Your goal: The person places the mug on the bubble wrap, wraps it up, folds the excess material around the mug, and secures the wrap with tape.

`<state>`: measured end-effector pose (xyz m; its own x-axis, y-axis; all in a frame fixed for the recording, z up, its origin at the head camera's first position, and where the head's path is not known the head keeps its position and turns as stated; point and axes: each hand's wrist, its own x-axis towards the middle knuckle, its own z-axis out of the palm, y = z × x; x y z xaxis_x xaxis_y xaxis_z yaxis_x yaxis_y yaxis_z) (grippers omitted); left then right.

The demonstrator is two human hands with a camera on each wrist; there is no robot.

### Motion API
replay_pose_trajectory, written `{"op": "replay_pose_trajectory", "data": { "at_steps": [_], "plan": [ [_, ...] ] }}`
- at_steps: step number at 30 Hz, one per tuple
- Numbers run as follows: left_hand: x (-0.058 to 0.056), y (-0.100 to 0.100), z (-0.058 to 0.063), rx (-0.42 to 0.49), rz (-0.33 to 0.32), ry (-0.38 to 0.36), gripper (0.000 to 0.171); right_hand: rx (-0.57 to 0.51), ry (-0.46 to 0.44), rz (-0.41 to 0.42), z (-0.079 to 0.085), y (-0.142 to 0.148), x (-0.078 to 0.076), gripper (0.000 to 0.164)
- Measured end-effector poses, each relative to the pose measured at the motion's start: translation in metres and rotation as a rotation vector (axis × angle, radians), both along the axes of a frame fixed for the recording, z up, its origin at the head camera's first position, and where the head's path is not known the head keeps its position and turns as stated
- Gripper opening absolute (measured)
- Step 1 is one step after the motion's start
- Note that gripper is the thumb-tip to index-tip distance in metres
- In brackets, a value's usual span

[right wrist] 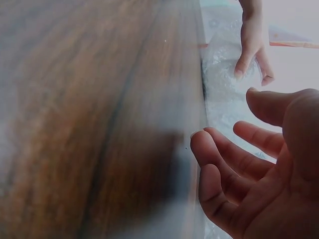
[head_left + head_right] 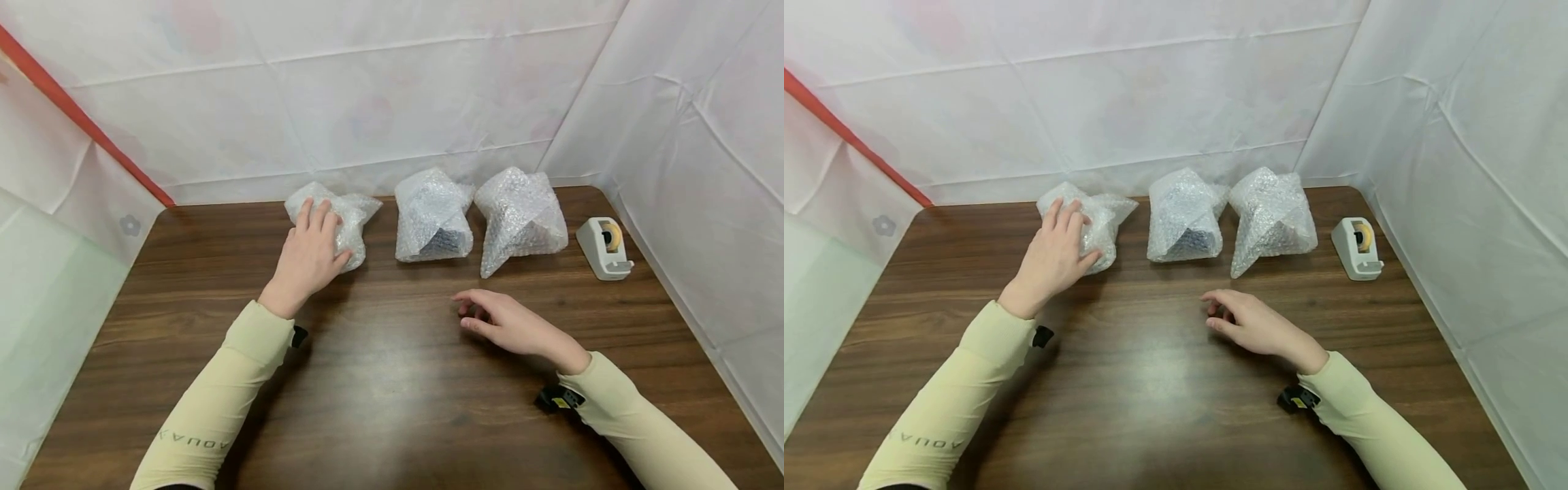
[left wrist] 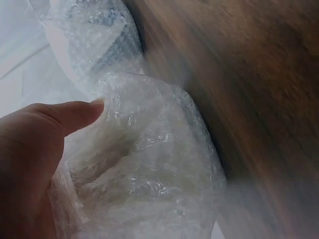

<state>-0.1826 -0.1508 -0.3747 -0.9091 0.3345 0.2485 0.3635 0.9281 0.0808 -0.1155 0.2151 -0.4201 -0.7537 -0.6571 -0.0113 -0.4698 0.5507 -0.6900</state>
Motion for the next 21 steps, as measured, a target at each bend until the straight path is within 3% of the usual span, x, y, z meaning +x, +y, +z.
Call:
{"op": "replay_pose_trajectory", "data": {
  "at_steps": [5, 10, 14, 21],
  "plan": [
    [0.001, -0.001, -0.001, 0.020, 0.016, 0.023, 0.054, -0.011, 0.022, -0.007, 0.002, -0.001, -0.002, 0.038],
    [0.009, -0.002, -0.002, 0.049, 0.007, 0.122, 0.059, -0.010, 0.031, -0.012, 0.002, 0.001, -0.003, 0.038],
    [0.019, 0.000, -0.001, 0.051, -0.042, 0.203, 0.062, -0.011, 0.048, -0.024, 0.002, 0.003, -0.003, 0.037],
    [0.033, 0.009, 0.005, 0.044, -0.092, 0.211, 0.057, -0.010, 0.172, -0.061, 0.001, 0.002, -0.006, 0.035]
  ]
}}
